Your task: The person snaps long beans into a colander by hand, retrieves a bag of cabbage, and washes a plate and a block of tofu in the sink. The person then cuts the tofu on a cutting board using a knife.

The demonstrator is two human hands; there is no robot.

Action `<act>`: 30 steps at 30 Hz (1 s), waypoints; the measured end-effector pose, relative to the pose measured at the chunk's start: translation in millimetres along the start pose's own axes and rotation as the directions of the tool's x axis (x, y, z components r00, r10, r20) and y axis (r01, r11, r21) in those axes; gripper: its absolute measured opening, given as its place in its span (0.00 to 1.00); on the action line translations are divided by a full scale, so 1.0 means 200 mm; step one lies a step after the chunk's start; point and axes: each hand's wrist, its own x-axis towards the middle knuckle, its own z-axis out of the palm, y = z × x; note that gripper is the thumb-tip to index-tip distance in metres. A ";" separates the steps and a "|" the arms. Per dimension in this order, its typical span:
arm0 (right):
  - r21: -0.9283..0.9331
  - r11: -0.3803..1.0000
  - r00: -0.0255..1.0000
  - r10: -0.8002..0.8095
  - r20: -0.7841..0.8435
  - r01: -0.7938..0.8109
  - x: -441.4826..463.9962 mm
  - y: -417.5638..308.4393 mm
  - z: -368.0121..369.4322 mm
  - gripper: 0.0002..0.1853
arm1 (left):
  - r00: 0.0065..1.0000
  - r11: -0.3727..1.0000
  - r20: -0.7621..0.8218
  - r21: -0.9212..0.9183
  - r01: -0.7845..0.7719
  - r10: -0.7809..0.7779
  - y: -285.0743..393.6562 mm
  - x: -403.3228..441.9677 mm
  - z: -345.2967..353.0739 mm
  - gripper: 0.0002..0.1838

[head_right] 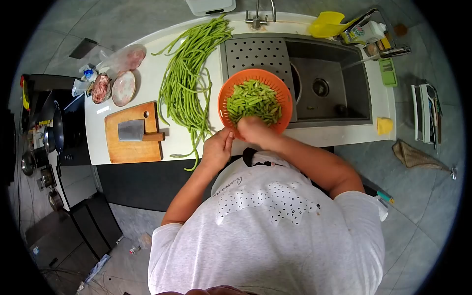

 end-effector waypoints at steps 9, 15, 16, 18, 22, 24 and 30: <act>-0.473 0.876 0.952 -0.218 -0.216 0.093 -0.04 0.01 -0.25 0.13 | 0.907 -0.323 0.416 -0.869 0.375 -0.067 -0.07 -0.09 0.00 0.42; -0.289 0.815 0.832 -0.547 -0.096 0.503 -0.10 -0.23 -0.12 0.16 | 0.915 -0.608 0.374 -0.694 0.386 0.154 0.04 -0.02 -0.04 0.51; -0.245 0.820 0.829 -0.551 -0.092 0.518 -0.10 -0.20 -0.13 0.15 | 0.906 -0.564 0.399 -0.719 0.406 0.143 0.05 -0.01 -0.06 0.50; -0.218 0.832 0.838 -0.537 -0.095 0.509 -0.17 -0.14 -0.16 0.14 | 0.876 -0.443 0.448 -0.758 0.479 0.179 0.03 -0.03 -0.05 0.44; -0.202 0.950 0.947 -0.272 -0.170 0.237 -0.32 -0.02 -0.27 0.12 | 0.896 -0.133 0.440 -0.893 0.430 -0.060 0.04 -0.06 -0.04 0.29; -0.311 0.948 0.948 -0.157 -0.276 0.067 -0.36 0.11 -0.38 0.13 | 0.890 -0.133 0.432 -0.900 0.415 -0.143 -0.06 -0.02 -0.01 0.25; -0.506 0.764 0.899 0.219 -0.381 -0.400 -0.51 0.51 -0.62 0.17 | 0.836 -0.263 0.369 -0.923 0.281 -0.405 -0.15 0.01 -0.07 0.07</act>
